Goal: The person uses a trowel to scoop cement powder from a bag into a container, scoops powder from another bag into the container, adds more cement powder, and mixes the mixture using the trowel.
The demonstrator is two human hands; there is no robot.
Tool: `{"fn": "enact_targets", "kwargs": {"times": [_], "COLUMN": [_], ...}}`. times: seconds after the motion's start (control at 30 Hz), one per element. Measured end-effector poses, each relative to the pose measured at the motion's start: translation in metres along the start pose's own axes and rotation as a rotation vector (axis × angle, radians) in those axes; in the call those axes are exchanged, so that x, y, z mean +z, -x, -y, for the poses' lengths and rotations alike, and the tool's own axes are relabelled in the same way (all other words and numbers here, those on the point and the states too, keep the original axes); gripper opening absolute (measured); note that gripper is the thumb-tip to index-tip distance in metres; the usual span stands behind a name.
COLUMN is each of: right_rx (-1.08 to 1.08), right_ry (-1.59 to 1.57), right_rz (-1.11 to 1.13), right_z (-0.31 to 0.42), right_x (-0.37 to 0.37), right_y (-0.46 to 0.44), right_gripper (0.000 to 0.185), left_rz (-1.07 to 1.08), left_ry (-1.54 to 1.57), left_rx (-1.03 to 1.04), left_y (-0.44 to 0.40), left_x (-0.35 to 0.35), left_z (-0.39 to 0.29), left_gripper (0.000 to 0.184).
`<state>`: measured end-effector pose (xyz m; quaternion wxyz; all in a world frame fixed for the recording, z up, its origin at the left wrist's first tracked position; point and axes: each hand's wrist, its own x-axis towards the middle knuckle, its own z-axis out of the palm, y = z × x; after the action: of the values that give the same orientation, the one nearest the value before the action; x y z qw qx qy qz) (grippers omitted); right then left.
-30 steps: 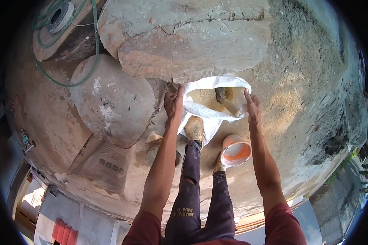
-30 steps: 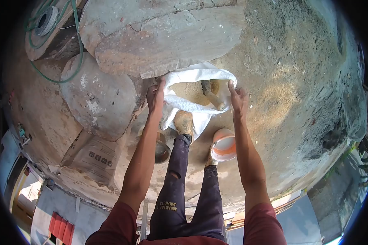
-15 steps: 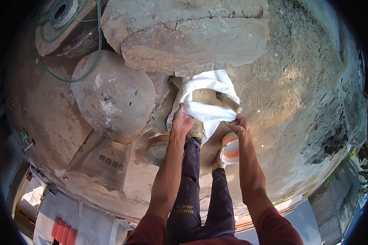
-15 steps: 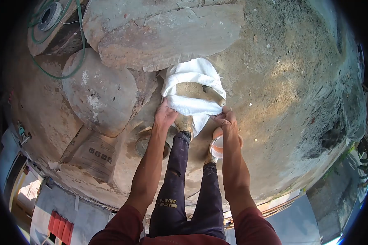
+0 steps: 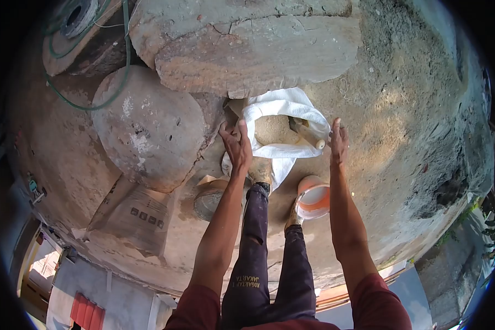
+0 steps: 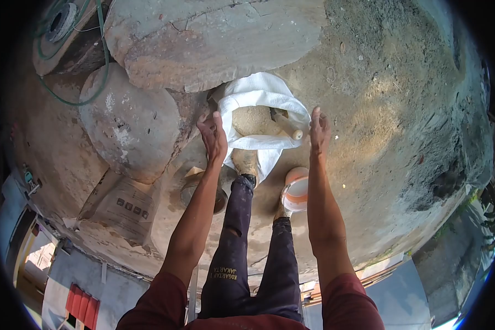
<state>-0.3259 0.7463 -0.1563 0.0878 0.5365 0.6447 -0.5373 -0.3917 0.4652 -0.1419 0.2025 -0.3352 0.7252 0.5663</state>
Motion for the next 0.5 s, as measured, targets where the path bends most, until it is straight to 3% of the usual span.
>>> {"fn": "enact_targets", "kwargs": {"times": [0.03, 0.07, 0.1, 0.13, 0.17, 0.2, 0.23, 0.33, 0.43, 0.5], "right_rx": [-0.001, -0.322, -0.644, -0.792, -0.792, -0.778, -0.764, -0.695, -0.682, -0.992], "right_ry": [0.0, 0.17, 0.341, 0.406, 0.405, 0.494, 0.582, 0.536, 0.585, 0.549], "right_rz": [-0.003, 0.035, 0.074, 0.185, 0.185, 0.206, 0.227, 0.147, 0.05, -0.151], "right_z": [0.012, 0.022, 0.03, 0.037, 0.043, 0.049, 0.056, 0.08, 0.093, 0.104], "right_x": [0.002, 0.006, 0.009, 0.005, 0.006, 0.006, 0.007, 0.012, 0.019, 0.027], "right_y": [0.004, 0.007, 0.007, -0.006, -0.013, -0.019, -0.023, -0.03, -0.015, 0.017], "right_gripper": [0.077, 0.066, 0.057, 0.04, 0.04, 0.031, 0.024, 0.019, 0.021, 0.024], "left_rz": [-0.011, -0.058, -0.058, 0.067, 0.198, 0.256, 0.255, 0.323, 0.326, 0.301], "left_ry": [-0.146, -0.249, -0.248, -0.55, -0.857, -0.893, -0.894, -1.115, -0.971, -0.975], "left_rx": [0.211, 0.696, 0.698, 0.857, 1.004, 0.957, 0.956, 0.922, 0.777, 0.738], "left_y": [0.006, 0.003, 0.001, 0.003, 0.001, -0.007, -0.018, -0.046, -0.046, -0.042], "left_x": [-0.002, -0.003, -0.001, 0.0, 0.001, 0.005, 0.008, 0.017, 0.022, 0.019], "left_z": [-0.007, -0.007, -0.007, -0.024, -0.032, -0.033, -0.029, -0.028, -0.043, -0.06], "left_gripper": [0.084, 0.058, 0.058, 0.046, 0.035, 0.02, 0.02, 0.041, 0.046, 0.047]}}
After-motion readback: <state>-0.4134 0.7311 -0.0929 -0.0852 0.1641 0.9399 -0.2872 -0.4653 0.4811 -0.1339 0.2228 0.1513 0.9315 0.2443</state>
